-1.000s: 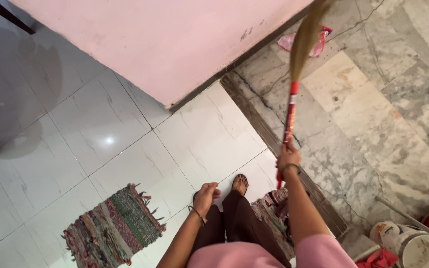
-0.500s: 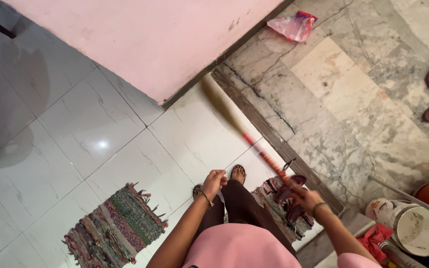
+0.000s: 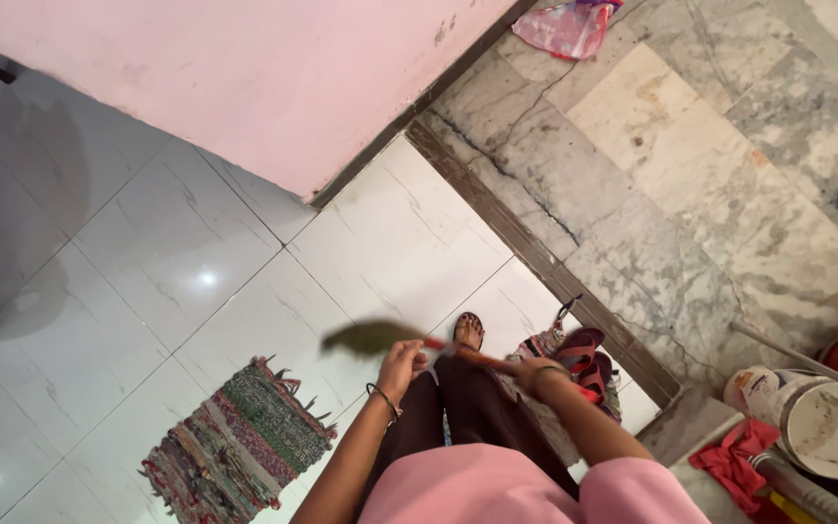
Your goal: The person sweeps a tiled floor and stairs using a broom, moving a mat to clean underneath, and sweeping debris toward a dustpan. The person also briefly handles a mop handle while sweeping.
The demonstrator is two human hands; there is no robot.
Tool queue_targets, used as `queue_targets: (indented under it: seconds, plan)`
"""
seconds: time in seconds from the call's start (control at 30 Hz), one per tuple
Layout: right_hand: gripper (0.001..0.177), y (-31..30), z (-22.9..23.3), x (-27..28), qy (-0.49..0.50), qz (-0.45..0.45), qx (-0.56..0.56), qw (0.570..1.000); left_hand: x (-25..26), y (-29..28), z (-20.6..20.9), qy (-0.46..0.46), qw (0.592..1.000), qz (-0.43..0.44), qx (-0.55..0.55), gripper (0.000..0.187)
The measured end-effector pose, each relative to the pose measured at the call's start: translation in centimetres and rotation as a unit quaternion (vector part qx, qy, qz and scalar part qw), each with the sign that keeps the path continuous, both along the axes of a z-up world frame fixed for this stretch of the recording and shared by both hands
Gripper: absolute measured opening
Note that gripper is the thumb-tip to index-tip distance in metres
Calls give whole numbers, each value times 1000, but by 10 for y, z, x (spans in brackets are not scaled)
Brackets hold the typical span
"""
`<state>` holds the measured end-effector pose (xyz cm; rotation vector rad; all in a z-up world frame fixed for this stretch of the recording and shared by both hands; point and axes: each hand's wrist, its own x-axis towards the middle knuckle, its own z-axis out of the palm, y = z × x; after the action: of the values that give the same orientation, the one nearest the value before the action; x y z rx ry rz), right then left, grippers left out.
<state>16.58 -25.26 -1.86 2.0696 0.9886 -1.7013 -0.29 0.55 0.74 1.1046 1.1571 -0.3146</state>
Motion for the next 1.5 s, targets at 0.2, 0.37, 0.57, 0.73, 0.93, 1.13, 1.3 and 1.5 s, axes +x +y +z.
queue_targets:
  seconds: [0.2,0.37,0.57,0.73,0.93,1.13,1.3,1.5]
  plan:
    - [34,-58,18,104,-175,-242,-27,954,14,-1,12,8,1000,-7,0,37]
    - [40,-36,41,167,-323,-356,162,861,34,-8,18,-14,1000,-8,-4,35]
    - [53,-48,98,159,-235,-658,202,686,42,-14,11,-39,999,-6,-22,34]
    - [44,-105,112,142,-303,-457,208,810,56,-10,0,-41,998,-40,-3,33]
    - [35,-153,101,56,-109,-279,73,951,58,-17,-16,-50,996,-70,-8,34]
    - [41,-88,59,-2,-5,20,8,1000,57,-23,-27,-68,996,-41,-40,35]
    - [71,-95,39,2,1,-44,34,998,54,-14,-5,-18,996,-86,0,36]
    - [62,-153,64,111,-183,-317,-60,929,64,-7,26,9,996,-88,3,36]
